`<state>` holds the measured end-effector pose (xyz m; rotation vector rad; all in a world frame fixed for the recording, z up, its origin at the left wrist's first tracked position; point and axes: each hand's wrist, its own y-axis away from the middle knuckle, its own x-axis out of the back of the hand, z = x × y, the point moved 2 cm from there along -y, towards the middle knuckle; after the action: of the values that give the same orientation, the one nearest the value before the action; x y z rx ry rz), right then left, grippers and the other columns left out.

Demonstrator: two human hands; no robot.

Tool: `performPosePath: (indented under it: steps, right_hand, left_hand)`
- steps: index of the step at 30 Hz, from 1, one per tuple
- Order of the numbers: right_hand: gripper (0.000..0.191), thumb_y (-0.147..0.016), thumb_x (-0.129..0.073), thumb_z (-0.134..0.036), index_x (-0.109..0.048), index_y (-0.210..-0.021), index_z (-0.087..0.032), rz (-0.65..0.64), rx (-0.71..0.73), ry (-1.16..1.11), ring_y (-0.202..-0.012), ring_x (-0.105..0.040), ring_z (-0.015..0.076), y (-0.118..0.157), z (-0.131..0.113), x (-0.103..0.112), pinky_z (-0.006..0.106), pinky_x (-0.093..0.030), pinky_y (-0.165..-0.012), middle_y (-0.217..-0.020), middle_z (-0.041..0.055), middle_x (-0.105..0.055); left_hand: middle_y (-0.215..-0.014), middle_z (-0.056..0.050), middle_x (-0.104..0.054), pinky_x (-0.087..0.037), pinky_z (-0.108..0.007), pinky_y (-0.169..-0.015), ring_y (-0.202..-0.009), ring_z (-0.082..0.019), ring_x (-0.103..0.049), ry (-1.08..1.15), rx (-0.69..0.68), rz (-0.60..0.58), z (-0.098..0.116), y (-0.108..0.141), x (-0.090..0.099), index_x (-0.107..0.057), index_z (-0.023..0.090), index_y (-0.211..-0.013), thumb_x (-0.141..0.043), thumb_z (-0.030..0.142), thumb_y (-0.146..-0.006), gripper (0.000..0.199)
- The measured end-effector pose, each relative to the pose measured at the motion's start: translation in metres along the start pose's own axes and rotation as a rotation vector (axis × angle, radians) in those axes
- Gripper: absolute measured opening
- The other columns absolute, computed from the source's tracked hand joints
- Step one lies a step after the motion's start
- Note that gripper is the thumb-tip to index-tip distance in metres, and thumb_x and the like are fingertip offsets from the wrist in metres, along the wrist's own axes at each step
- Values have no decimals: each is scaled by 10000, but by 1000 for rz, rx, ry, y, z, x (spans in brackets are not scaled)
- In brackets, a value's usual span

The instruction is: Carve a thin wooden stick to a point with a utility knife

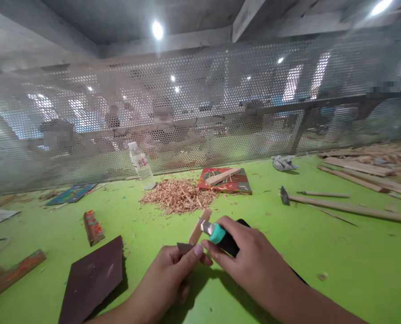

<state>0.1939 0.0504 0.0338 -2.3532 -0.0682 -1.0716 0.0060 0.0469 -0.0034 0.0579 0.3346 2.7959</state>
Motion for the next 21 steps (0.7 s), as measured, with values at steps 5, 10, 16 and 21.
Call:
performPosePath:
  steps: [5,10,16,21]
  right_hand:
    - [274,-940,-616,-222,-705,-1184,-309,-125,98,-217,-902,-775,183,4,-14,-10,268,-574,-805,-1062,-16,-820]
    - [173,-913,-634,-210,-733,-1040,-272,-260,-15,-225,-878,-752,213,6,-17,-17,301,-534,-788,-973,-9,-817]
    - [145,-938,-646,-249,-622,-796,-235,-328,-84,-273,-713,-601,163,1,-18,-9,260,-440,-667,-753,-37,-688]
    - [215,-985,-649,-425,-700,-872,-249,-296,-126,-425,-771,-621,177,3,-19,4,272,-470,-712,-805,-18,-701]
  left_hand:
    - [-460,69,-382,-242,-261,-473,-469,-109,-328,-80,-73,-25,3,2,-5,-553,220,-583,-681,467,-900,421]
    - [-626,16,-565,-417,-270,-676,-680,-159,-480,-133,-228,-76,9,3,-11,-676,173,-644,-673,329,-888,290]
    - [-695,3,-595,-441,-270,-725,-731,-168,-506,-212,-241,-156,8,3,-11,-733,148,-749,-614,334,-930,286]
    - [-704,14,-551,-429,-267,-721,-726,-157,-485,-219,-213,-175,6,2,-11,-710,159,-786,-629,379,-945,283]
